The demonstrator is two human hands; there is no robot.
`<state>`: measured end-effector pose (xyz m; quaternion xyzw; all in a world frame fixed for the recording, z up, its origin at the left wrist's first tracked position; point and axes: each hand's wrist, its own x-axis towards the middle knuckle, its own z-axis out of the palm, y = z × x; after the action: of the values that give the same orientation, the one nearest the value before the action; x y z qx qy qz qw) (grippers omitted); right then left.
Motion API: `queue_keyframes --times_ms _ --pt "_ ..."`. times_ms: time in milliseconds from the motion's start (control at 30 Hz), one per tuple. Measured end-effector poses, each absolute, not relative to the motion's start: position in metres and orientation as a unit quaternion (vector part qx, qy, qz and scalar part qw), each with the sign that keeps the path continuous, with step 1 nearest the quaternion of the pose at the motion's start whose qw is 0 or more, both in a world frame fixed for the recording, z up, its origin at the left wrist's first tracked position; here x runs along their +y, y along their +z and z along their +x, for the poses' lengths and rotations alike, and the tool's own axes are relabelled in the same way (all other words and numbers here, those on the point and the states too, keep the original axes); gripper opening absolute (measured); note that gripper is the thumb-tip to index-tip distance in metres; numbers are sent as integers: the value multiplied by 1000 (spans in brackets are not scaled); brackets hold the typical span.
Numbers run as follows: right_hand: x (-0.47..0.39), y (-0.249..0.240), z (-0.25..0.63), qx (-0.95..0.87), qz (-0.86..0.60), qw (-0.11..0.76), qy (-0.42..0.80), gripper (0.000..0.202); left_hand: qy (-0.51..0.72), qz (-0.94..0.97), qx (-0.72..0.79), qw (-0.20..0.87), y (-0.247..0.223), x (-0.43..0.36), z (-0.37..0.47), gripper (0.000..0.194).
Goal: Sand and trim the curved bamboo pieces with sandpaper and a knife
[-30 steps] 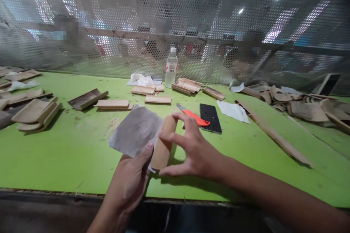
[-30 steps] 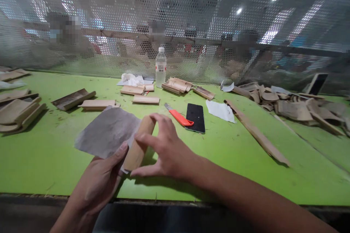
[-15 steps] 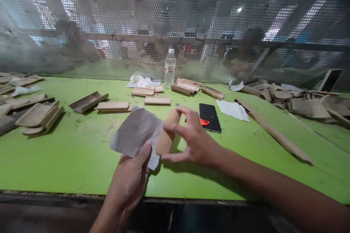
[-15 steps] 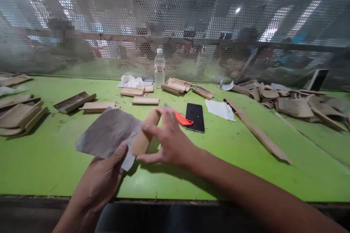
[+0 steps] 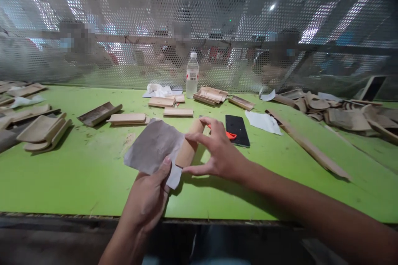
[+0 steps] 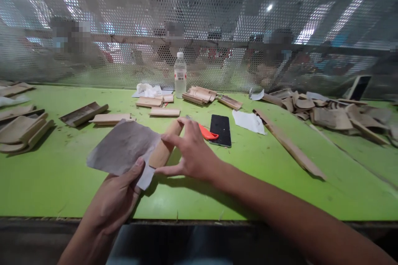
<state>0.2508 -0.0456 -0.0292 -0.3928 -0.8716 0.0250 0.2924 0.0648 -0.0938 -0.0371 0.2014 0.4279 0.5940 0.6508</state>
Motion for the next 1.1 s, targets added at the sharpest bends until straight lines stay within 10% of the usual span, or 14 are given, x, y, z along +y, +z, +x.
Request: queue_keyframes --times_ms 1100 --pt "-44 -29 254 -903 -325 274 55 84 582 205 440 653 -43 -95 61 53"
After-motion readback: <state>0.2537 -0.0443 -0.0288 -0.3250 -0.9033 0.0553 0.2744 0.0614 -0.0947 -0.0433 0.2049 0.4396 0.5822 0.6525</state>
